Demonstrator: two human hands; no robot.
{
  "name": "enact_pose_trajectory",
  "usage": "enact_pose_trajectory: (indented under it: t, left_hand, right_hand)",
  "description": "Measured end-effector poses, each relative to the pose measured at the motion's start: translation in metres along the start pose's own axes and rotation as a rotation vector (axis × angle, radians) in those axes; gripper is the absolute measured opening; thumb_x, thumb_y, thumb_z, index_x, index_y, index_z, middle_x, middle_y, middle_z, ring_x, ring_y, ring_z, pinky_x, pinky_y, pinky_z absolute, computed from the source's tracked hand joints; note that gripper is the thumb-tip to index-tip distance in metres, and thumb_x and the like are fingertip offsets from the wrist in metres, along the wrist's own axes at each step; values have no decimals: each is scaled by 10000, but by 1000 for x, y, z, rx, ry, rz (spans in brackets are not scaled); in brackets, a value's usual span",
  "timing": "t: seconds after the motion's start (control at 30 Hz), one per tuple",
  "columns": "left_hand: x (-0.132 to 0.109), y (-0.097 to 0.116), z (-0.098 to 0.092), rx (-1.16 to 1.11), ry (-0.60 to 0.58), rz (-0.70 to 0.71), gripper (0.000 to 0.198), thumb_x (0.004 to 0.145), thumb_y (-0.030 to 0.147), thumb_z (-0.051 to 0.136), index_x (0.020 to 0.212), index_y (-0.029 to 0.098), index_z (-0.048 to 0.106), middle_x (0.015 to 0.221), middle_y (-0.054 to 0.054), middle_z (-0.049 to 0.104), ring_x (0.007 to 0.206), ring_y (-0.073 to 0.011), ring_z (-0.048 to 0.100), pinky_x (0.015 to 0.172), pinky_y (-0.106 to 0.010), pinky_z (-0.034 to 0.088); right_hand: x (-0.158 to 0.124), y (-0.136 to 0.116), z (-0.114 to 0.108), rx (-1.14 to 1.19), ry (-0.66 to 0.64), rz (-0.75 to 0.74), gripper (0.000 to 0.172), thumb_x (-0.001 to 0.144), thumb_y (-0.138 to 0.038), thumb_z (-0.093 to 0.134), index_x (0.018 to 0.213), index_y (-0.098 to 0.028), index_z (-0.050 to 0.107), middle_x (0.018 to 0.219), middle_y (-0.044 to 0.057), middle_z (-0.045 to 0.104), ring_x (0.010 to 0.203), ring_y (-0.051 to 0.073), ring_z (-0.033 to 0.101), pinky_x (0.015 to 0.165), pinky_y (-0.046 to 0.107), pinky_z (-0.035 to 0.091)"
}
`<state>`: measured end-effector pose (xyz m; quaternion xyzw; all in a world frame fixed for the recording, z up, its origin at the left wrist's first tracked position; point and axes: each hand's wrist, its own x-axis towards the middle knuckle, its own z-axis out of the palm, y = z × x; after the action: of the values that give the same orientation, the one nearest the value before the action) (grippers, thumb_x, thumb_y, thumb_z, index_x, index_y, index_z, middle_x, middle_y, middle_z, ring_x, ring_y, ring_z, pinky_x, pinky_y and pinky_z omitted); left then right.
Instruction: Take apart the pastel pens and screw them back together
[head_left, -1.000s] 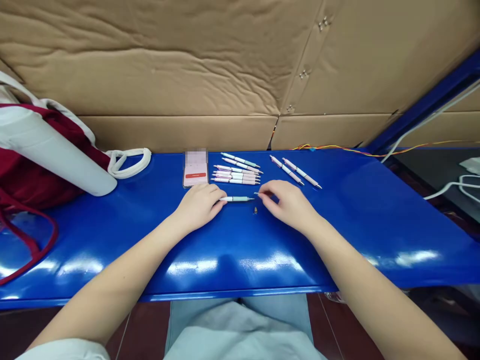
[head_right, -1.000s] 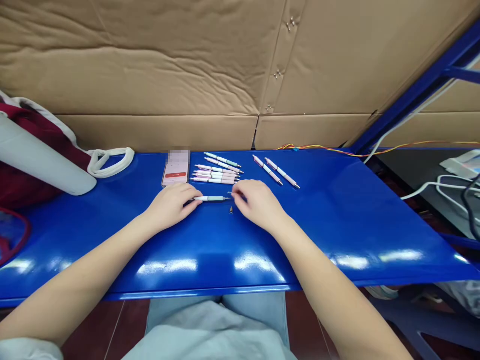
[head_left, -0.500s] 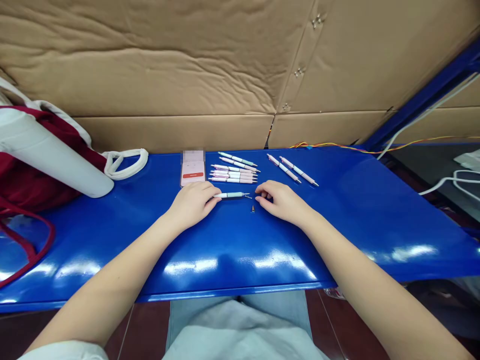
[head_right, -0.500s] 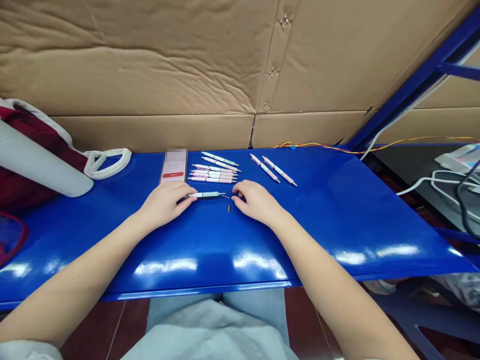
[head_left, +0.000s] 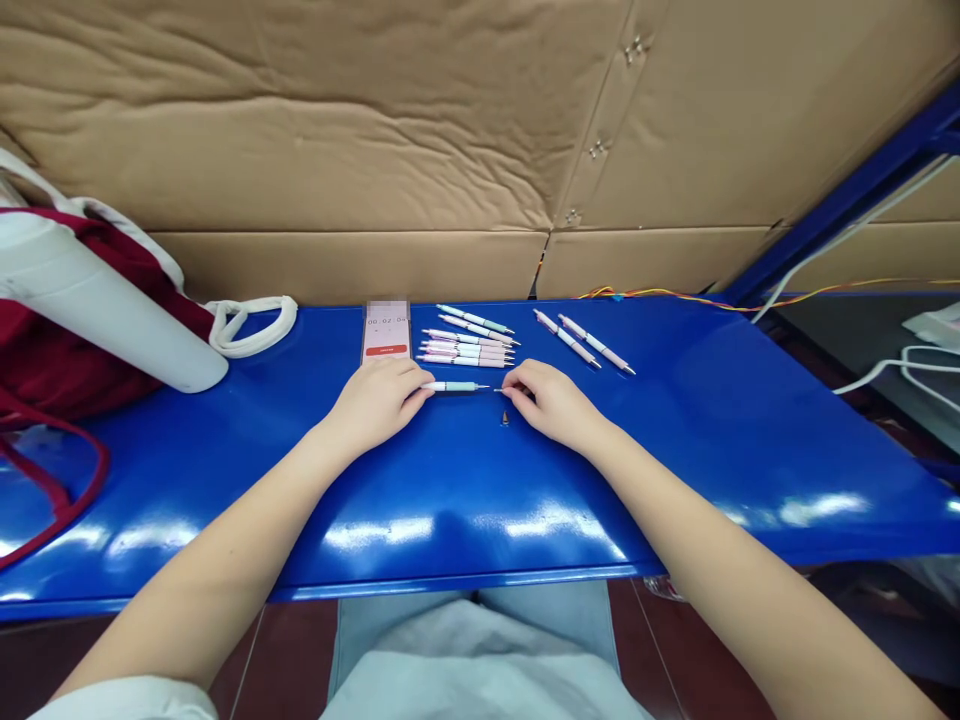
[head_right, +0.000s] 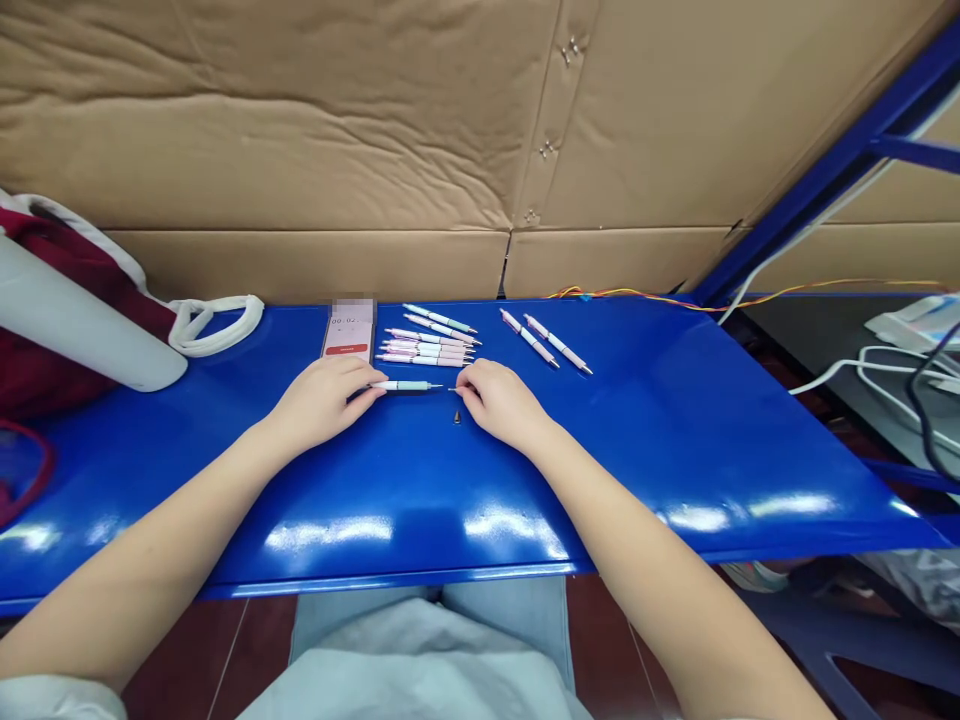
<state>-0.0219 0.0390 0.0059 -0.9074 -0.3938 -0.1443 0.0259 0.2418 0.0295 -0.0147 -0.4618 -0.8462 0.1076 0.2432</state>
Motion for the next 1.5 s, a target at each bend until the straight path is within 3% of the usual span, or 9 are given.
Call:
enact_pose_trajectory:
  t: [0.87, 1.07, 1.2, 1.3, 1.5]
  left_hand:
    - [-1, 9, 9, -81, 17, 46, 272, 936, 326, 417, 1001, 194, 647, 979, -57, 663, 896, -199, 609, 806, -334, 475]
    - [-1, 7, 3, -68, 23, 14, 293, 937, 328, 401, 998, 182, 647, 978, -70, 667, 907, -210, 616, 820, -352, 481]
    - [-1, 5, 0, -71, 27, -13, 292, 934, 319, 400, 1001, 180, 648, 981, -72, 666, 916, -212, 617, 826, -352, 481]
    - [-1, 5, 0, -73, 25, -12, 296, 934, 322, 396, 1004, 180, 646, 983, -71, 666, 917, -211, 616, 836, -351, 476]
    - [-1, 7, 2, -70, 17, 14, 286, 932, 320, 400, 1000, 186, 644, 974, -66, 666, 914, -209, 613, 824, -346, 478]
  right_hand:
    - [0, -16, 3, 110, -19, 2, 145, 880, -170, 451, 824, -177, 584, 781, 51, 613, 765, 177, 569, 726, 297, 439]
    - [-5, -5, -13, 154, 26, 36, 170, 803, -147, 500, 942, -176, 593, 842, 52, 595, 702, 161, 550, 676, 302, 461]
    - [-9, -5, -23, 193, -184, -83, 237, 777, -126, 525, 977, -201, 628, 911, 56, 599, 844, 185, 574, 768, 320, 473]
    - [-9, -8, -21, 167, -274, -97, 184, 820, -165, 523, 940, -212, 656, 920, 61, 608, 880, 193, 582, 800, 334, 470]
    - [-7, -7, -11, 144, -68, 80, 97, 843, -230, 521, 880, -188, 601, 779, 26, 624, 651, 146, 566, 616, 273, 450]
